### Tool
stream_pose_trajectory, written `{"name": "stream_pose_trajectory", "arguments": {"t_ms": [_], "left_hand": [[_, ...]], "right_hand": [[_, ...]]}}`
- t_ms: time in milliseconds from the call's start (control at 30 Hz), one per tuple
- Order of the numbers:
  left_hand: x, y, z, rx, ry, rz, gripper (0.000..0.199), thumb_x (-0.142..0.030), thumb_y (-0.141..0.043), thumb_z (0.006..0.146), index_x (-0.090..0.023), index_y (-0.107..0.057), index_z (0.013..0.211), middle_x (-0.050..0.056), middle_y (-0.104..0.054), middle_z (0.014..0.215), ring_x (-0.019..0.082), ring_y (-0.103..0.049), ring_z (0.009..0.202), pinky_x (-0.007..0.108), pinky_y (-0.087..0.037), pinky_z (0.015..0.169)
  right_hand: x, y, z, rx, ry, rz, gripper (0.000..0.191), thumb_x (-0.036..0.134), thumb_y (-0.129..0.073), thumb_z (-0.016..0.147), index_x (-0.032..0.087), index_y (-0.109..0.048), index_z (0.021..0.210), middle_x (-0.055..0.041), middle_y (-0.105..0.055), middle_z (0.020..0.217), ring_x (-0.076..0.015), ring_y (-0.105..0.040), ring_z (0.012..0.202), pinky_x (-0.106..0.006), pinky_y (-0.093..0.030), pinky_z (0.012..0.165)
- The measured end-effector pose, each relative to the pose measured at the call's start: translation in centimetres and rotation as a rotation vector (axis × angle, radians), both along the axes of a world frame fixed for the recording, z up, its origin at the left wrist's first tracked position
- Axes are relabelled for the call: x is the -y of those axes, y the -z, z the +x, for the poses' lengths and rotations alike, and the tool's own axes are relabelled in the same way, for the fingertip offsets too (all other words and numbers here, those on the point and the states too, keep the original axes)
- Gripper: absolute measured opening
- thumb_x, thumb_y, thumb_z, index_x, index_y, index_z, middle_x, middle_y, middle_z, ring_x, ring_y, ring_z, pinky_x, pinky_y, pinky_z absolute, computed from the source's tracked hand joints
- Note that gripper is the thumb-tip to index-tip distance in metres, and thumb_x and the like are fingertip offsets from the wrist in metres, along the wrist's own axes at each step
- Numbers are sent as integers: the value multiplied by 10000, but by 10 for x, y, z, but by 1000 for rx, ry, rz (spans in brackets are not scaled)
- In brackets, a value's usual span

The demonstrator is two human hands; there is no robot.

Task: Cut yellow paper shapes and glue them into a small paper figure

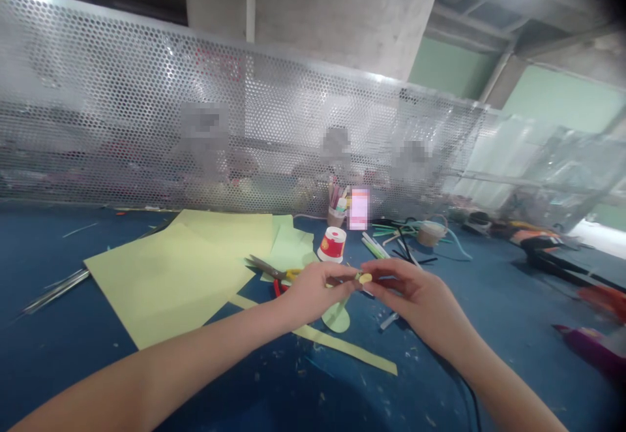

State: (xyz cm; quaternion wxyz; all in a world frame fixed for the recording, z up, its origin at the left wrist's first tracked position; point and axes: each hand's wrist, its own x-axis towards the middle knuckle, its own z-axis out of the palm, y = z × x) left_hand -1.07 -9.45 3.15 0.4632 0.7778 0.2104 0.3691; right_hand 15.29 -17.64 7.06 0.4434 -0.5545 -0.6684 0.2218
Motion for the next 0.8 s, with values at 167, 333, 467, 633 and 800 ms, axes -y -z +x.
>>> {"name": "stream_pose_trajectory", "arguments": {"t_ms": [167,333,467,633,800], "left_hand": [[-2,2,-1,19,1,-7,237,-338,-585,798,-207,-699,959,37,-709,931,165,-635,837,285,-488,761],[-2,3,0,35,-15,-18,232,-336,-595,789,-209,-704,949,29,-710,905,158,-633,824,269,-487,742],[-3,5,1,-3,-6,-51,273,-369,-593,786,-209,-696,984,40,-708,923,167,-634,836,280,-489,753],[-14,4,-14,-116,-39,-46,421,-388,-658,717,-187,-642,1086,63,-688,975,177,-637,850,290,-494,773],[-27,-2,-54,-449,-63,133,205,-350,-626,725,-203,-708,843,28,-692,803,165,-621,710,264,-465,654]], "right_hand": [[-1,2,-1,-24,11,-17,213,359,-642,758,220,-582,906,-44,-666,915,-198,-656,854,-312,-546,763],[-2,5,-2,-25,3,-16,205,363,-638,757,219,-585,894,-40,-660,917,-193,-656,822,-323,-548,758],[-5,3,1,-32,-7,4,218,384,-635,753,216,-589,885,-37,-665,887,-183,-645,822,-305,-543,736],[-17,12,20,73,119,-25,239,385,-625,735,198,-569,874,-56,-668,851,-189,-640,809,-292,-530,701],[-29,41,29,339,81,-227,140,322,-579,738,209,-604,817,-38,-682,795,-185,-647,737,-294,-512,688]]}}
